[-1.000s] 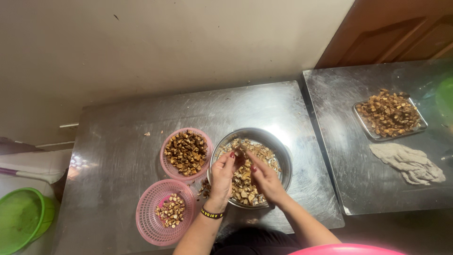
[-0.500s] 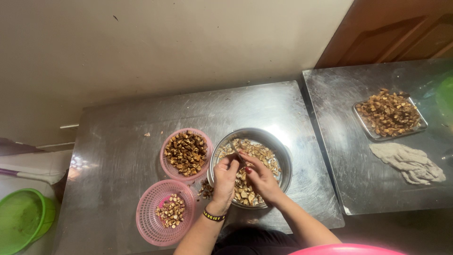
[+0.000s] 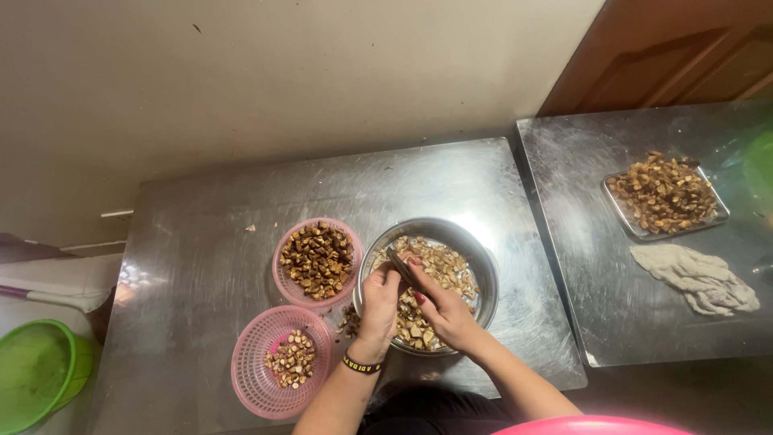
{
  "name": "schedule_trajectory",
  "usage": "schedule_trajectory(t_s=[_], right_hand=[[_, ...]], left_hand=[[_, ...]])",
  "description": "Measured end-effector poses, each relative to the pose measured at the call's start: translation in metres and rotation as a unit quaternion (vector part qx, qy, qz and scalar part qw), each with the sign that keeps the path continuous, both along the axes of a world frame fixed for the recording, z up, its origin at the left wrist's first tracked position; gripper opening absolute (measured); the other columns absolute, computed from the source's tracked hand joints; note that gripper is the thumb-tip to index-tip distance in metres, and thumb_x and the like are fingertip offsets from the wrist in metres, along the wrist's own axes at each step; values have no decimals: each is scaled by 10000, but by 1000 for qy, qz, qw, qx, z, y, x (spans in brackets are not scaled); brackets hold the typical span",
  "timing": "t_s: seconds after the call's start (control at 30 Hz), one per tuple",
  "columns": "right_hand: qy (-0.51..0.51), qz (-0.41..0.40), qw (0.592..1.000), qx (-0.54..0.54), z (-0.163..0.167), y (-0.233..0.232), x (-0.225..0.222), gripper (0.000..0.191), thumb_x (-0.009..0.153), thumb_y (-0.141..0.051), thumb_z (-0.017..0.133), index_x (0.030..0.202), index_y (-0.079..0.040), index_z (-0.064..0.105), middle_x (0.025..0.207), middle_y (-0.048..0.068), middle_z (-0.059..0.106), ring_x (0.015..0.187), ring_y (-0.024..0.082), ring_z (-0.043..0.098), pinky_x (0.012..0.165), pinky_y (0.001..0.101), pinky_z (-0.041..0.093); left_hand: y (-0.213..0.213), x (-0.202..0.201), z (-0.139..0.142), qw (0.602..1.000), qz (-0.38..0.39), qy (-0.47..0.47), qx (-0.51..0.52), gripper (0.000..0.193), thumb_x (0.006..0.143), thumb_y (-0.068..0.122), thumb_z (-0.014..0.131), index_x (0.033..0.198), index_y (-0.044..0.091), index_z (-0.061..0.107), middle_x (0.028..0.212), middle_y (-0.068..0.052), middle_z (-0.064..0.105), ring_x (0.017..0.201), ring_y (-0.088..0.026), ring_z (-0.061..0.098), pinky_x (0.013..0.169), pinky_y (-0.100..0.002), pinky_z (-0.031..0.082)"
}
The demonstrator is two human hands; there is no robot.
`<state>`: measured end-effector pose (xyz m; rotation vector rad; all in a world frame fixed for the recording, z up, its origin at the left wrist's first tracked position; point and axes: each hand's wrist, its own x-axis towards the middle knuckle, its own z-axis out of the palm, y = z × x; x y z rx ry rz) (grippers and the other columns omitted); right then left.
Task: The person peels the outer skin from nut kernels using a small knife. They pick each kernel from a pink basket, scrape the skin off over a metal bowl, and place the peeled kernels into a second pink basket. The process is repeated continuously.
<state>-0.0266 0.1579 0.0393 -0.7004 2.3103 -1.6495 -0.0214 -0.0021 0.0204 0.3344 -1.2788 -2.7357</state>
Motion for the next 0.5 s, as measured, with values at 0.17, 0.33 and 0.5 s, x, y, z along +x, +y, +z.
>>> schedule_trajectory(t_s=[0.17,0.33,0.5], right_hand=[[58,-23,998,9,4,-3,2,611,927,-116,570,1529,-128,466,928,124,746,760,191,743,733,315,579],[83,-49,995,-12,-3,-6,1,491,962,-132,585,1446,-100,509,1080,134,745,838,212,765,775,317,586],[139,-8,975,-175,-20,-7,-4,375,1110,-153,540,1476,-82,497,1309,190,661,1049,308,697,851,353,563]], left_hand=[[1,3,4,1000,4,2,-11,245,1041,64,533,1178,-64,690,1108,-157,753,1011,-215,726,941,-330,578],[3,6,7,1000,-23,18,-9,241,1047,61,527,1162,-63,698,1132,-166,755,1023,-209,725,950,-324,571],[4,6,-2,998,-38,45,-36,233,1009,31,552,1164,-45,707,1140,-143,752,1040,-185,720,957,-296,567]])
